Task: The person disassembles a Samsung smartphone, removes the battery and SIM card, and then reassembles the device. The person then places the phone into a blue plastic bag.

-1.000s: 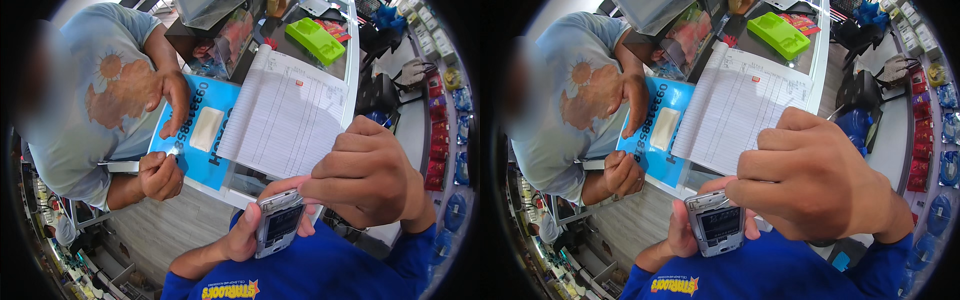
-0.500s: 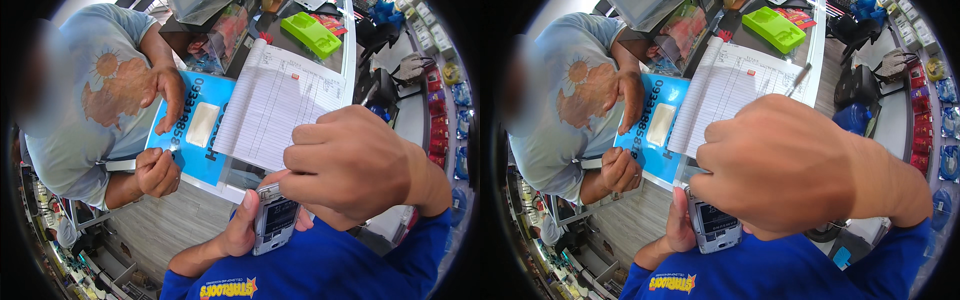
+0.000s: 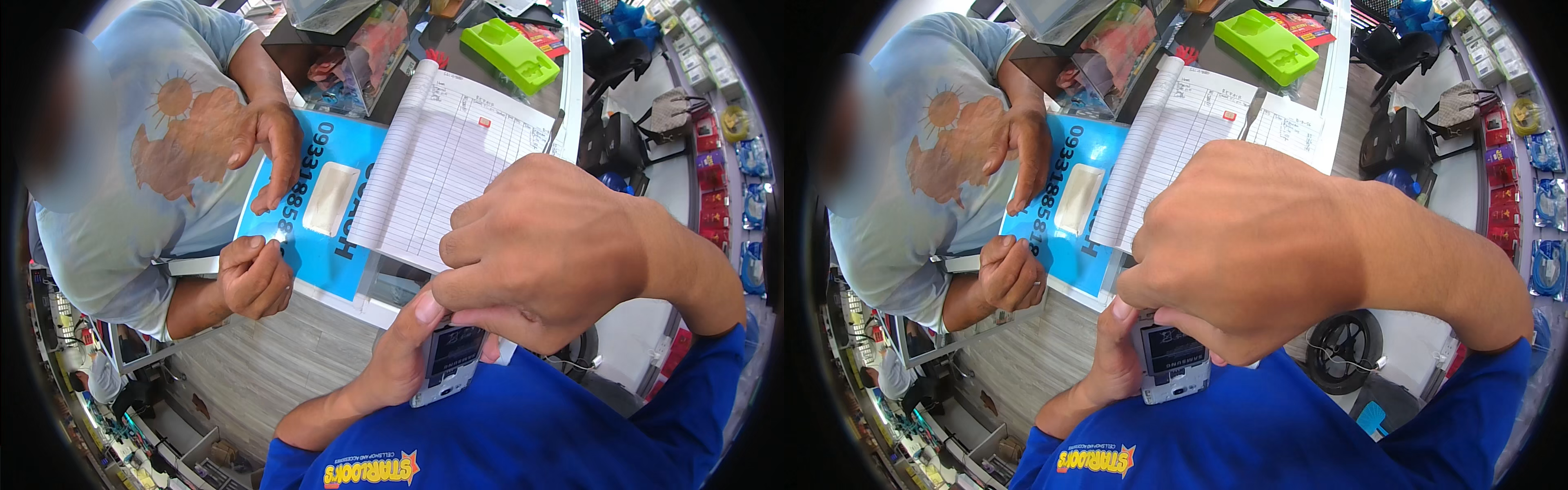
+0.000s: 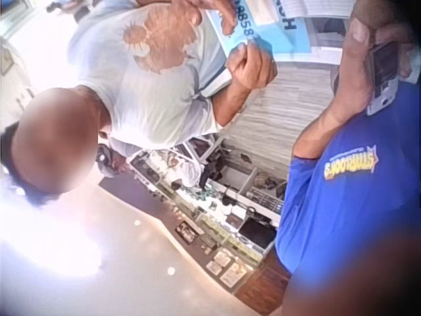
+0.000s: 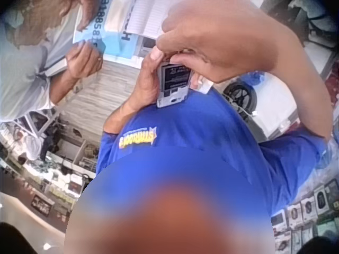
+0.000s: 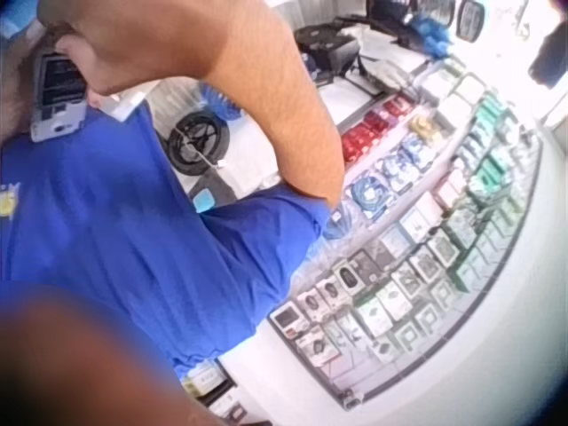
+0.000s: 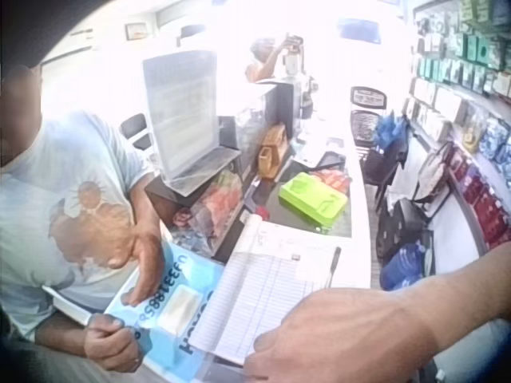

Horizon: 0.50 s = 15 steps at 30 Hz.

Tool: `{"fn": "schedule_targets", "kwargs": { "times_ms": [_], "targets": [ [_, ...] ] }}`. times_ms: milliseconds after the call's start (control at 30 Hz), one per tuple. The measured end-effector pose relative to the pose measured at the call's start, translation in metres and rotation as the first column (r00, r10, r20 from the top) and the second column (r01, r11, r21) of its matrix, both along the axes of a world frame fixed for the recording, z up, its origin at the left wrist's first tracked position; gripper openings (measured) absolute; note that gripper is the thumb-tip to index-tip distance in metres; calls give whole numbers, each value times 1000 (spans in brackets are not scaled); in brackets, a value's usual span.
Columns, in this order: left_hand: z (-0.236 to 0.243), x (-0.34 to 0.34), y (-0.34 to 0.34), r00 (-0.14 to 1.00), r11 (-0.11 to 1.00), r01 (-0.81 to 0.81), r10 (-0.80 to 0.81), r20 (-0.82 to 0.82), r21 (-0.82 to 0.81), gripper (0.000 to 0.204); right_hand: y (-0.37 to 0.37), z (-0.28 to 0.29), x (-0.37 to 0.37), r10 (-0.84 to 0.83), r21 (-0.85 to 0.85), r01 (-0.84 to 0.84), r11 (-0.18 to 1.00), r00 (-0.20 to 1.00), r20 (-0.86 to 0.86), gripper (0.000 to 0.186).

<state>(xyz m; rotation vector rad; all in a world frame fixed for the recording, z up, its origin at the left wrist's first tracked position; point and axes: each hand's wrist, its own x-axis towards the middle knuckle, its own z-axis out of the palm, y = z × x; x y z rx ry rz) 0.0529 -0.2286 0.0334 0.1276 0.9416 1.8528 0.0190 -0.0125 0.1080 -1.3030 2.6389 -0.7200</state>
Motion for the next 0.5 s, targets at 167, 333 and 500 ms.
{"fn": "schedule_targets", "kwargs": {
  "times_ms": [167,333,500],
  "targets": [
    [-1,-3,1,999,990,-46,46,0,-135,64,-7,7,1,34,-6,-33,999,997,76,16],
    [-11,-7,4,939,965,-232,255,229,-125,68,-15,10,10,18,5,-18,1000,999,36,18],
    [-12,-9,-5,981,991,-130,129,145,3,74,-4,-1,2,-118,-61,110,992,983,-140,21]
  ]
}}
